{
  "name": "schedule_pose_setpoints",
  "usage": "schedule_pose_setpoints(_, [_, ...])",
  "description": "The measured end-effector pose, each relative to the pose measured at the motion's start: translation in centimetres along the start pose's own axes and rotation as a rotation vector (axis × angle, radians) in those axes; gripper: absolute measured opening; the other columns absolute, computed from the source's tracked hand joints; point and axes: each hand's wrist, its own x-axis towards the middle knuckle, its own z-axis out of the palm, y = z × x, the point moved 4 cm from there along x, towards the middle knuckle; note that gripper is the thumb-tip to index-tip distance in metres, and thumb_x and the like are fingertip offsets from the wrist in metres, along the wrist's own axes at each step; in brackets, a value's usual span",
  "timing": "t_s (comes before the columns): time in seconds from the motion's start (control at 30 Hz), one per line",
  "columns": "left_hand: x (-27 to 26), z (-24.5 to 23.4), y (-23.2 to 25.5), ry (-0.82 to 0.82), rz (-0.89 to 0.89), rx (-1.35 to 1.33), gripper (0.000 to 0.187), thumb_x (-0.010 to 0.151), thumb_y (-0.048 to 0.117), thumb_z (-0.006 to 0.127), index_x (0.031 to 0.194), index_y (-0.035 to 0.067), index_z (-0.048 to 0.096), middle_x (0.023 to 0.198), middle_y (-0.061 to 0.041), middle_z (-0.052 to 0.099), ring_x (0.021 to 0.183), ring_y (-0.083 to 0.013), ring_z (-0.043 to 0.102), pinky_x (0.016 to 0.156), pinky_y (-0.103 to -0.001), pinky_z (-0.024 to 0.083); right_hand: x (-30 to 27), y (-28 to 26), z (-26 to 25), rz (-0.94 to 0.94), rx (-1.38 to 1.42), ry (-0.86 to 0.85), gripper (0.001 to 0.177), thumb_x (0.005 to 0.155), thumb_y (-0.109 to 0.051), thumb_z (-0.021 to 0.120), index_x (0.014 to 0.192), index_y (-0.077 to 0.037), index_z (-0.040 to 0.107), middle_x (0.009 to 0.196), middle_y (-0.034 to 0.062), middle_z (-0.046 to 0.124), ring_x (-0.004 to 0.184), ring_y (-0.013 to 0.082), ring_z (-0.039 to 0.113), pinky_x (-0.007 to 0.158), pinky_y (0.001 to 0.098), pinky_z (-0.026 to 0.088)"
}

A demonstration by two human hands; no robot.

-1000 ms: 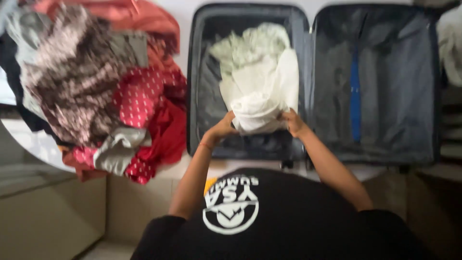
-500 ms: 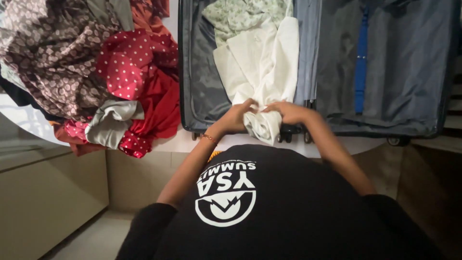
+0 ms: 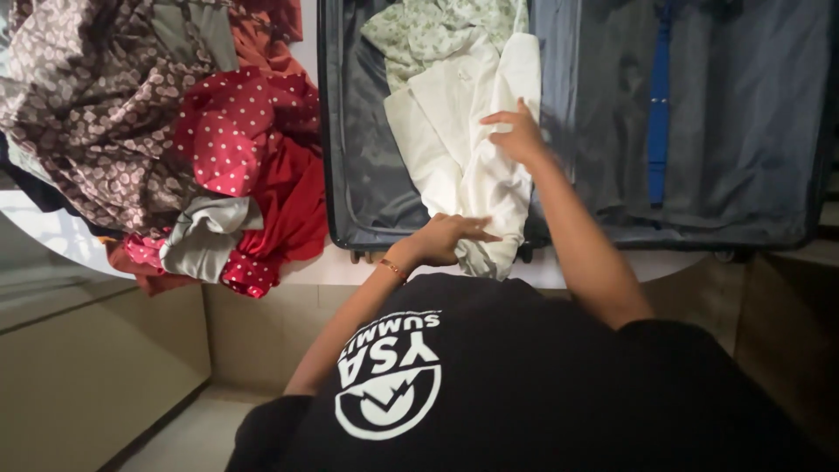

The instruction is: Pack clothes into a blue suitcase.

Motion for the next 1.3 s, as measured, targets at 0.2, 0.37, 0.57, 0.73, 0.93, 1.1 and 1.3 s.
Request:
schedule_pose_setpoints(0.2, [-0.4,0.4,-1.7,-0.02,0.011,-0.148,0.078,0.067,0.0,0.068,0.135,0.037,0.067,0.146,-0.005,0.063,0.122,-0.0278,0.066,0.107,-0.039,0.05,7.4,12.4,10.1,-0.024,-0.282,0.351,0.062,0.087,-0.004,0.062,0.144,0.013,0.045,0.158,0.0334,0.031,0.145,0.0458,0.036,0.116,0.0422,0.032])
schedule_pose_setpoints(0.37, [-0.6,-0.3,-1.9,-0.069,0.043,-0.354,0.076,0.066,-0.006,0.066,0.134,0.029,0.069,0.147,-0.008,0.062,0.131,-0.0271,0.063,0.11,-0.036,0.049,-0.2,-1.1,10.2,-0.165,-0.291,0.168,0.061,0.092,0.0,0.053,0.152,0.006,0.045,0.163,0.0249,0.037,0.148,0.0381,0.041,0.123,0.0451,0.035])
schedule_pose_setpoints(0.57, [0.4,-3.2,-1.7,-0.27,0.033,-0.668,0.069,0.072,-0.004,0.075,0.137,0.016,0.06,0.148,-0.008,0.056,0.143,-0.0257,0.047,0.118,-0.036,0.034,-3.7,-2.6,11.0,-0.332,-0.321,-0.274,0.064,0.079,0.0,0.063,0.142,-0.004,0.053,0.161,0.0257,0.032,0.146,0.0409,0.032,0.11,0.0541,0.03])
schedule_pose_setpoints(0.73, [5.6,-7.3,-10.2,-0.119,-0.048,-0.426,0.05,0.082,-0.004,0.061,0.13,0.008,0.067,0.142,-0.011,0.063,0.134,-0.023,0.055,0.116,-0.037,0.039,-4.1,1.0,10.9,-0.386,-0.069,-0.267,0.075,0.075,-0.004,0.064,0.148,-0.015,0.056,0.163,0.0201,0.036,0.151,0.0356,0.036,0.121,0.0463,0.037])
schedule_pose_setpoints(0.93, [17.7,-13.0,-26.0,0.854,-0.313,-0.744,0.04,0.083,0.005,0.06,0.123,0.002,0.068,0.104,-0.01,0.075,0.087,-0.0201,0.072,0.07,-0.032,0.059,-7.4,-0.7,11.1,-0.422,-0.17,-0.288,0.076,0.075,0.002,0.069,0.149,-0.013,0.053,0.165,0.0219,0.034,0.152,0.0372,0.034,0.117,0.0544,0.032])
schedule_pose_setpoints(1.1, [27.7,-12.6,-32.5,1.029,-0.59,-0.455,0.087,0.076,0.037,0.088,0.139,-0.003,0.044,0.111,-0.029,0.064,0.094,-0.0389,0.065,0.079,-0.045,0.053,-8.8,0.2,12.2,-0.338,-0.246,-0.287,0.077,0.077,-0.006,0.076,0.15,-0.016,0.051,0.163,0.0208,0.034,0.152,0.036,0.031,0.118,0.055,0.029])
schedule_pose_setpoints(1.3, [27.6,-18.0,-21.5,0.966,-0.842,-0.112,0.129,0.054,0.035,0.095,0.155,0.001,0.022,0.135,-0.031,0.049,0.109,-0.0475,0.06,0.087,-0.05,0.052,-8.9,-0.9,11.6,-0.341,-0.206,-0.3,0.072,0.077,-0.004,0.074,0.146,-0.013,0.054,0.159,0.0214,0.036,0.149,0.0364,0.031,0.117,0.0568,0.027])
